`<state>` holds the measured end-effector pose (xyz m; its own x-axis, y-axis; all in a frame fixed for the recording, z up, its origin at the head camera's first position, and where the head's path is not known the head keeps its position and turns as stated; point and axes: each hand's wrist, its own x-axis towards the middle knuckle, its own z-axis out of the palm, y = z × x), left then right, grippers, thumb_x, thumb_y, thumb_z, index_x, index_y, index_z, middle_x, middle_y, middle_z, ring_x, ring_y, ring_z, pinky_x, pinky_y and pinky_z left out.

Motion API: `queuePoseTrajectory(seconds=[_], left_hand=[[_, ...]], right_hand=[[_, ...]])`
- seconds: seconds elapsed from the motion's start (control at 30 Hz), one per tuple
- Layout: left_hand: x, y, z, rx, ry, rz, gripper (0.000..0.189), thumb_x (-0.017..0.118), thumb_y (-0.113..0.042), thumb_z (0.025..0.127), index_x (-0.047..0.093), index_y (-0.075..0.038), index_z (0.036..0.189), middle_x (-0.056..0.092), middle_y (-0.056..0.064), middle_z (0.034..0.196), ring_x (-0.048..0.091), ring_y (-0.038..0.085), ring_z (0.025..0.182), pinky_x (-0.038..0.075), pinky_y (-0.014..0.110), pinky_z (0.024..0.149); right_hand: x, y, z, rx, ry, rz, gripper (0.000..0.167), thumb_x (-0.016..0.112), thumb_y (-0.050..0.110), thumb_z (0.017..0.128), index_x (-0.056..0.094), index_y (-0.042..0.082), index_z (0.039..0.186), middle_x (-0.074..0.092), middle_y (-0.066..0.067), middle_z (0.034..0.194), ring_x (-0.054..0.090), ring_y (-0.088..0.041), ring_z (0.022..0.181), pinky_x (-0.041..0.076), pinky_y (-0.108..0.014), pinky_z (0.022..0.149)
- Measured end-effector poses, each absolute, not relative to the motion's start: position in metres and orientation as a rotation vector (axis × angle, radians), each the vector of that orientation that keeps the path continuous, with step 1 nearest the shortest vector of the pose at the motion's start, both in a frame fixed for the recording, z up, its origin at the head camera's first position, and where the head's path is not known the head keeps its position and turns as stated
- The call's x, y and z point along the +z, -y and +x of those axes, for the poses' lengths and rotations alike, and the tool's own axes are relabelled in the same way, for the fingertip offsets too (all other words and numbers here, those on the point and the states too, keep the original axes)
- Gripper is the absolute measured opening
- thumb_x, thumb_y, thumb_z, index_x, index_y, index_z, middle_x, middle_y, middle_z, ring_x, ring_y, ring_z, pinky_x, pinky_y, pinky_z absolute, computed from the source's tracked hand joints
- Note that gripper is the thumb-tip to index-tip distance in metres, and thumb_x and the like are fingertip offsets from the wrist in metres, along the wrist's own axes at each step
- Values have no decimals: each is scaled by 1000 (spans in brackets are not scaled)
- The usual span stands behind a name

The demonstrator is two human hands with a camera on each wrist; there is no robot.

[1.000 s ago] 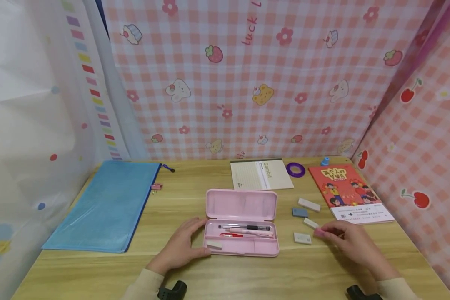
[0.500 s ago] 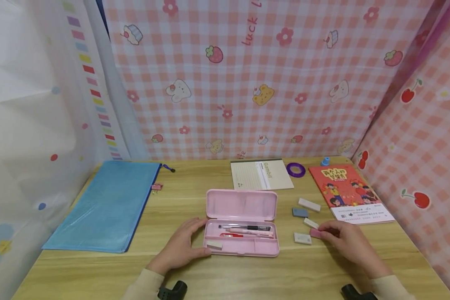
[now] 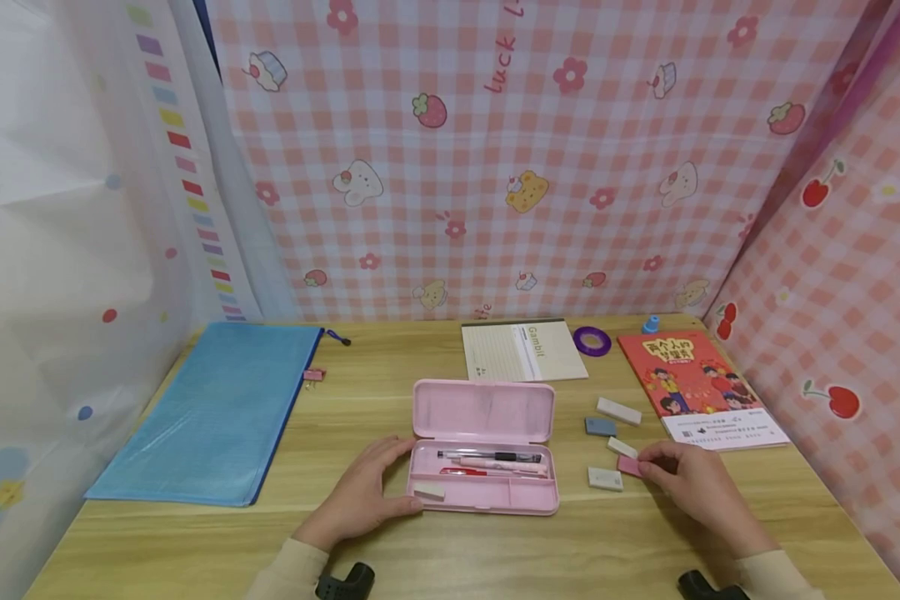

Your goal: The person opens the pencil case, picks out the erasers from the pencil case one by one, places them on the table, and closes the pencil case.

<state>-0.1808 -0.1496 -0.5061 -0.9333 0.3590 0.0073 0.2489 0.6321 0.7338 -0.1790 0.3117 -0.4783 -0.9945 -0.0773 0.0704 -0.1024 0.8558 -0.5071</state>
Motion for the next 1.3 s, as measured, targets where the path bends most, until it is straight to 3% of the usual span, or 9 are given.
queuePoseTrajectory(seconds=[0.63,0.8,0.9,1.03,1.3], left_hand=[[-509,148,-181,1176,-2712,496,88,77,-57,72,45,-17,144,39,11,148,28,33,140,24,58,111],[-509,148,-181,1177,-2710,495,89,77,-57,72,45,-17,144,39,12,149,28,33,140,24,59,111],[-508,148,-181,1179,-2717,501,88,77,-56,72,45,-16,144,38,13,149,29,34,139,25,59,111],[-507,149,-181,1180,-2724,506,88,78,-55,72,45,-16,144,39,13,149,29,34,139,25,59,111],[-509,149,-181,1175,-2728,491,87,78,-55,72,45,-17,144,39,13,149,29,34,139,24,59,111]], right_hand=[[-478,-313,-177,839,2976,133,6,70,20,89,74,17,92,68,5,86,53,-11,73,45,-24,62],[-469,-307,-176,844,2955,131,15,71,26,88,74,15,97,68,4,88,55,-12,74,46,-24,62],[-459,-293,-175,891,2931,176,19,72,27,88,74,13,100,69,5,88,57,-10,75,48,-24,62],[-451,-260,-176,962,2868,317,12,72,18,87,74,10,97,68,6,84,58,-7,72,51,-22,61],[-452,-172,-174,1047,2845,686,6,74,17,86,74,18,91,62,16,81,55,-2,73,50,-22,62]])
